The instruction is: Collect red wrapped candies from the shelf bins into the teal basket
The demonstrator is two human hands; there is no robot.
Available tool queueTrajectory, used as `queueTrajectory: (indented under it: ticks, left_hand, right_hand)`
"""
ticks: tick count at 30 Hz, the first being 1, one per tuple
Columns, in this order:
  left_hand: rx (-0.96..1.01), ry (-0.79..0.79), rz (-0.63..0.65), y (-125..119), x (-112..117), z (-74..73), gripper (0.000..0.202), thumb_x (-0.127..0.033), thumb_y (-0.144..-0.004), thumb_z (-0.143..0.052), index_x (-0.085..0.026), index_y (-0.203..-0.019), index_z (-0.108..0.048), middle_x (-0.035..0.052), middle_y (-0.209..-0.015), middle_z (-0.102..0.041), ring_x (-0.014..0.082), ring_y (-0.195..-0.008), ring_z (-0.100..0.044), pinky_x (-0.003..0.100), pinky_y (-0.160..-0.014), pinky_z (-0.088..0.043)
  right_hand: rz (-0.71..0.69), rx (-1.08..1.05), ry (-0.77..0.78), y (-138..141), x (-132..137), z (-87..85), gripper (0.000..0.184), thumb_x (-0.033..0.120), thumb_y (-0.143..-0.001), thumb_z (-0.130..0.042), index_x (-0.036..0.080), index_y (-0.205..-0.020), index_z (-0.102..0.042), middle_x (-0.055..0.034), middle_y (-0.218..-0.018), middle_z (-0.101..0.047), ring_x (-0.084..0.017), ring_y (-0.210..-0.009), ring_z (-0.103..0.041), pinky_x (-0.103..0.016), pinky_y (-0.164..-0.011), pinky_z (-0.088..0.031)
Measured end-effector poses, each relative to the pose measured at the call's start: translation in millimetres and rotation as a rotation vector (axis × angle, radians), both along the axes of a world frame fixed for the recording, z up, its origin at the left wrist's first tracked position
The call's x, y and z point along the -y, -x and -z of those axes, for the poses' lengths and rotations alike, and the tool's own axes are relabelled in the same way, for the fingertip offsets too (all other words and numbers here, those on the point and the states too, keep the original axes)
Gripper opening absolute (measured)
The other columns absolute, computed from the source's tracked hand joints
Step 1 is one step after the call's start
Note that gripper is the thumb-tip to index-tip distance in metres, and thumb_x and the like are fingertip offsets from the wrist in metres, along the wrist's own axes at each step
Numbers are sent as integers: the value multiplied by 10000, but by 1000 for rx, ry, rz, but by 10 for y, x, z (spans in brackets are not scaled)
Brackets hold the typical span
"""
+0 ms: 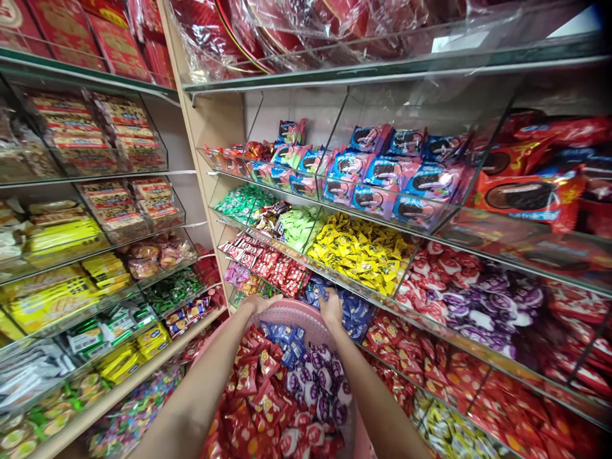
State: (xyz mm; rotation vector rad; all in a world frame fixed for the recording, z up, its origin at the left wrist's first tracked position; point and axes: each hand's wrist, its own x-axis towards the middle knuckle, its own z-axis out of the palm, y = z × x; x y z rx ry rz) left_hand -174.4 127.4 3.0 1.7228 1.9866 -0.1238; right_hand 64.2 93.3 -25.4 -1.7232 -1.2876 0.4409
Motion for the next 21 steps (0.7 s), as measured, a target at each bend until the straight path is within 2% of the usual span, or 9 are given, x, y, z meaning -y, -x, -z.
queueTrajectory:
  ticks: [4, 7, 11, 15, 18, 21]
  left_hand:
    - [-6, 11, 12, 1, -9, -7, 1099, -909, -552, -258, -72, -1169, -614, 221, -1247, -533, 384, -1111, -535, 430, -910, -436]
    - [-1, 20, 27, -3, 10, -39, 1074, -899, -566, -264, -78, -1162, -617, 220, -1237, -545, 374, -1100, -547, 421, -911, -435]
    - [6, 6, 32, -19, 58, -87, 1062, -881, -588, -281, -59, -1180, -600, 230, -1273, -511, 370, -1141, -516, 413, -934, -415]
    - [12, 1, 21, -31, 77, -93, 1074, -882, -587, -288, -50, -1201, -579, 231, -1290, -494, 378, -1170, -487, 422, -947, -397]
    - [22, 5, 17, -29, 66, -68, 1082, -892, -574, -288, -57, -1195, -583, 225, -1297, -490, 383, -1171, -484, 425, -945, -392]
    - [27, -2, 14, -26, 54, -39, 1071, -906, -560, -284, -76, -1154, -612, 224, -1283, -505, 380, -1156, -499, 416, -921, -403]
  right_hand:
    - [-6, -23, -44, 32, 31, 5, 317, 168, -730, -521, 178, -1034, -610, -101, -1011, -652, -211, -925, -602, -301, -819, -429]
    - [-33, -86, -91, 34, 67, -13, 291, 233, -737, -522, 165, -1000, -626, -98, -989, -650, -198, -850, -607, -308, -796, -444]
    - [-92, -220, -129, 15, 150, -61, 318, 396, -757, -513, 148, -907, -646, -73, -799, -662, -175, -636, -597, -301, -641, -477]
    - [-156, -345, -135, 15, 276, -140, 422, 520, -747, -508, 151, -907, -634, -55, -730, -654, -170, -568, -597, -277, -522, -470]
    - [-222, -388, -121, 83, 377, -158, 401, 529, -744, -515, 167, -881, -620, -46, -718, -655, -175, -577, -612, -278, -522, -480]
    - [-322, -375, -94, 232, 475, -90, 308, 468, -762, -512, 181, -841, -590, -33, -692, -649, -179, -595, -627, -284, -546, -496]
